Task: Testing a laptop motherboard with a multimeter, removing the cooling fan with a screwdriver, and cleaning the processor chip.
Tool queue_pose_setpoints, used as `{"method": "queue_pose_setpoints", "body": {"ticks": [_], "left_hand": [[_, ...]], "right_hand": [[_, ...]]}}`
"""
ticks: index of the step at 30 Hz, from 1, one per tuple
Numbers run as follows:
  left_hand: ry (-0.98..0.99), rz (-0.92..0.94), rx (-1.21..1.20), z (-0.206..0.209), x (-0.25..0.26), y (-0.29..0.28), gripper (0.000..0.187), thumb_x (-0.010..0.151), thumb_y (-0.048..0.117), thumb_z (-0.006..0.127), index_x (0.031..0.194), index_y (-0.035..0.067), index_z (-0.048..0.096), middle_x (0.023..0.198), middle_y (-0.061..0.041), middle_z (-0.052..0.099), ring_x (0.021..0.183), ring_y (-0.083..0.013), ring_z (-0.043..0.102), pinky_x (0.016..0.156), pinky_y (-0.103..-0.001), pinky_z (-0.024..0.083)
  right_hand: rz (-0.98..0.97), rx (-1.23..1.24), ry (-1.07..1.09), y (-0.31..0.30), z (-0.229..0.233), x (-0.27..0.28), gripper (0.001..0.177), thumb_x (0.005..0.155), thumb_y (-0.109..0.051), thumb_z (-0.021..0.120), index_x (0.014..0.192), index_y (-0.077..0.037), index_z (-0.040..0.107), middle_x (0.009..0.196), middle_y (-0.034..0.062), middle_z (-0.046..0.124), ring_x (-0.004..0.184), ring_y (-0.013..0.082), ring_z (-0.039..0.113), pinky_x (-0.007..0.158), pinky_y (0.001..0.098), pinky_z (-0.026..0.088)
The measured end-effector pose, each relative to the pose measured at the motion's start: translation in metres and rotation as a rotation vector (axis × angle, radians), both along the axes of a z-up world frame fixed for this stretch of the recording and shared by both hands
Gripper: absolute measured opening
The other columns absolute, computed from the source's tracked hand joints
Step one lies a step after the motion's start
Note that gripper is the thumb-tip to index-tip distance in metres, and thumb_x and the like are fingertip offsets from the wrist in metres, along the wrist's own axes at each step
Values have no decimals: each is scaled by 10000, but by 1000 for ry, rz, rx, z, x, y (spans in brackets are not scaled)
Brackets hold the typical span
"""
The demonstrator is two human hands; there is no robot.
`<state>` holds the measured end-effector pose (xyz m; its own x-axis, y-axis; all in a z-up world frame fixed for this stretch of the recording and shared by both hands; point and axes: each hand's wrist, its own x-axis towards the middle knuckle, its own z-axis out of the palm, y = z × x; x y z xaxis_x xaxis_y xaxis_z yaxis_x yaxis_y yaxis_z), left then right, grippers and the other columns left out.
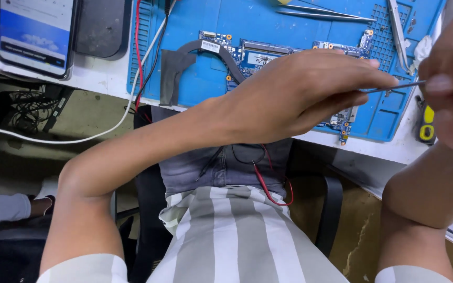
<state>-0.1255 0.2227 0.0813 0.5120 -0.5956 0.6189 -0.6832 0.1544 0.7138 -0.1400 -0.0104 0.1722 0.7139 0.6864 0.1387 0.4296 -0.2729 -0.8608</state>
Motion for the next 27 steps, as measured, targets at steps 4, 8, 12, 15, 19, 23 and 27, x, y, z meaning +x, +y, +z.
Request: {"method": "queue_pose_setpoints", "body": {"ticks": [4, 8, 12, 15, 19, 23, 27], "left_hand": [[40, -70, -207, 12, 9, -15, 98, 1099, 30, 600, 1182, 82, 607, 1031, -35, 776, 891, -230, 728, 772, -368, 555], [132, -60, -263, 8, 9, -20, 138, 1060, 17, 703, 1167, 99, 678, 966, -58, 858, 918, -236, 897, 1230, -583, 500], [148, 20, -293, 17, 9, -17, 73, 966, 51, 819, 995, 50, 752, 877, -63, 823, 745, -162, 801, 1232, -586, 423], [160, 47, -295, 25, 7, -18, 167, 961, 191, 763, 884, 55, 704, 820, -33, 755, 710, -153, 720, 1211, -577, 405], [44, -5, -272, 27, 10, -16, 176, 1023, 184, 732, 1004, 52, 619, 906, -46, 682, 802, -206, 644, 816, -354, 491], [80, -77, -54, 8, 6, -18, 195, 1187, 239, 497, 1346, 174, 590, 1218, 18, 802, 1055, -247, 797, 1264, -565, 534], [95, -5, -221, 19, 10, -19, 132, 1005, 151, 728, 992, 22, 704, 798, -53, 733, 639, -195, 575, 1200, -578, 465]], "right_hand": [[-1, 15, -6, 11, -4, -5, 405, 936, -389, 275, 572, -252, 163, 506, -58, 232, 426, 125, 321, 411, 255, 277], [-34, 28, -4, 2, -9, -11, 399, 931, -381, 272, 572, -249, 160, 508, -56, 226, 429, 126, 313, 416, 259, 271], [-45, 39, 5, -8, -12, -16, 390, 924, -370, 268, 571, -245, 156, 512, -53, 216, 433, 128, 301, 423, 264, 263], [-49, 51, 3, -12, -15, -21, 385, 919, -363, 265, 571, -243, 154, 514, -51, 209, 436, 130, 293, 428, 268, 257], [-59, 62, 4, -15, -22, -16, 376, 911, -351, 261, 570, -239, 150, 518, -48, 200, 440, 132, 281, 435, 273, 249], [-70, 71, 8, -24, -26, -15, 371, 906, -344, 258, 569, -236, 147, 520, -46, 193, 443, 133, 273, 440, 277, 243], [-70, 76, 5, -27, -25, -23, 362, 899, -332, 254, 569, -232, 144, 524, -43, 184, 447, 136, 261, 447, 283, 235]]}}
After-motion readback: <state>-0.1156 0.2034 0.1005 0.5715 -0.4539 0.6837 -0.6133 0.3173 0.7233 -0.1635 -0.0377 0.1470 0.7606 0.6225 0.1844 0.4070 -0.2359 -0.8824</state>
